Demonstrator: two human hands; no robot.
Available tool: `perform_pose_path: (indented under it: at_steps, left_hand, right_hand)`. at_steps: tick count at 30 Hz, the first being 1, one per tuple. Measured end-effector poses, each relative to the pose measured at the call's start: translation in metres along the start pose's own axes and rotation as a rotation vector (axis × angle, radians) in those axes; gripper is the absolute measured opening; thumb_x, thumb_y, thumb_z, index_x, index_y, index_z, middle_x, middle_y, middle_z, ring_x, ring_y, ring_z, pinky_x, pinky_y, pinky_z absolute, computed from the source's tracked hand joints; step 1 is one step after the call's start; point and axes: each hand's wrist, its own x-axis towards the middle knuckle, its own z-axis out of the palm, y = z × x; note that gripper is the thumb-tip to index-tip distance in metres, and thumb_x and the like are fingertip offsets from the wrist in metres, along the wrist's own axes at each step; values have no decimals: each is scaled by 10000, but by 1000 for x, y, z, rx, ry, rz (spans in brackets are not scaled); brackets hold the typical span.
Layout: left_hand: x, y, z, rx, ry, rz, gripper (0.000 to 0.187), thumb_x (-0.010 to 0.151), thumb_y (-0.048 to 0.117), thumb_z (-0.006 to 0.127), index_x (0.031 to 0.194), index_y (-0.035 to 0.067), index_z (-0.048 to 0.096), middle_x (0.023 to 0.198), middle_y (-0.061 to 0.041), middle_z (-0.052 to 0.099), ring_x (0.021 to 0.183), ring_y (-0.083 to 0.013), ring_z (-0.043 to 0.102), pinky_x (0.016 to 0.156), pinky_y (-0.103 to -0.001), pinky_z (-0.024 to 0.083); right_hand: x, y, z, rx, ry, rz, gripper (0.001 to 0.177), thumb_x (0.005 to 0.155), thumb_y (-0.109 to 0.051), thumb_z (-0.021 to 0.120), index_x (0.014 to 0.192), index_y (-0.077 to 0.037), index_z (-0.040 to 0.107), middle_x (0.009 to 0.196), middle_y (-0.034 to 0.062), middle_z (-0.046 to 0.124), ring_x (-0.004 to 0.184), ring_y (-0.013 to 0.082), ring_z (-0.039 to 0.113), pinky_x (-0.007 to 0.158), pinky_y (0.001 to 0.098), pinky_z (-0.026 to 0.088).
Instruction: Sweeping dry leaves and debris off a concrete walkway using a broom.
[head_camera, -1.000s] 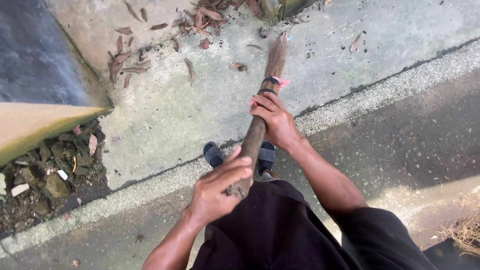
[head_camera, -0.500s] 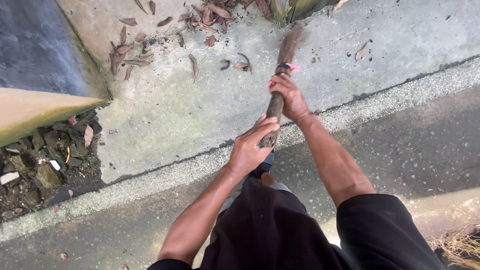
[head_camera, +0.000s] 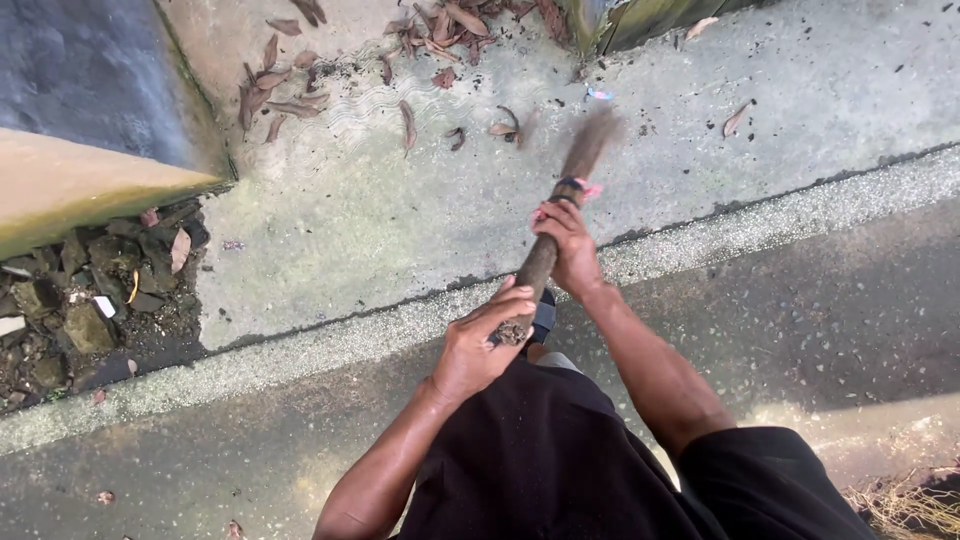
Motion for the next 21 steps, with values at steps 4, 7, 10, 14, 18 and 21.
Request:
perform_pose_path:
  at_steps: [4,7,10,14,18,21]
  left_hand:
    - [-22,-7,-36,79,24,-6,367,776,-76,824,1125,-10,731,1214,-229,730,1227,-418,638,1099,-564,488]
    - [-39,-9,-71,106,39,81,394,789,-108,795,1162,-10,717,1217,-233,732,1203,-417,671,1134,-615,456]
    - [-61,-2,-87,165,14,68,424,760,-96,818,1160,16,732,1250,-230,725,1248,-442,635,1113,-603,479]
    - [-56,23,-72,77,30,78,379,769,-84,826,1120,31,741,1230,-204,738,1236,-423,645,1106,-587,492]
    - [-53,-12,-34,-51,91,29,354,795,1,859,1131,54,760,1239,-161,743,1265,-386,620,1067,-531,523]
    - [-40,-50,-10,-71,131,-7,391,790,-3,864,1161,62,762,1245,-148,741,1254,-355,630,1061,-484,530]
  right_hand:
    - [26,-36,47,169,-13,-48,173,843,38,722,980,-62,690,1201,180,732,1175,394,670,1133,533,447]
    - [50,-60,68,147,36,-111,202,811,68,753,961,-61,712,1183,181,742,1154,360,691,1131,503,458]
    - [57,-82,54,117,12,-136,268,752,69,774,969,-72,706,1212,189,729,1172,375,676,1149,510,449]
    - [34,-82,27,-11,-16,-129,274,752,63,772,972,-83,702,1215,166,735,1177,360,676,1148,486,450]
    - [9,-48,2,-181,-44,-34,338,706,128,774,964,-83,716,1164,191,738,1185,412,640,1162,520,425]
    - [5,-2,8,-151,-57,-65,319,685,96,780,941,-73,694,1186,168,738,1173,376,663,1166,482,427]
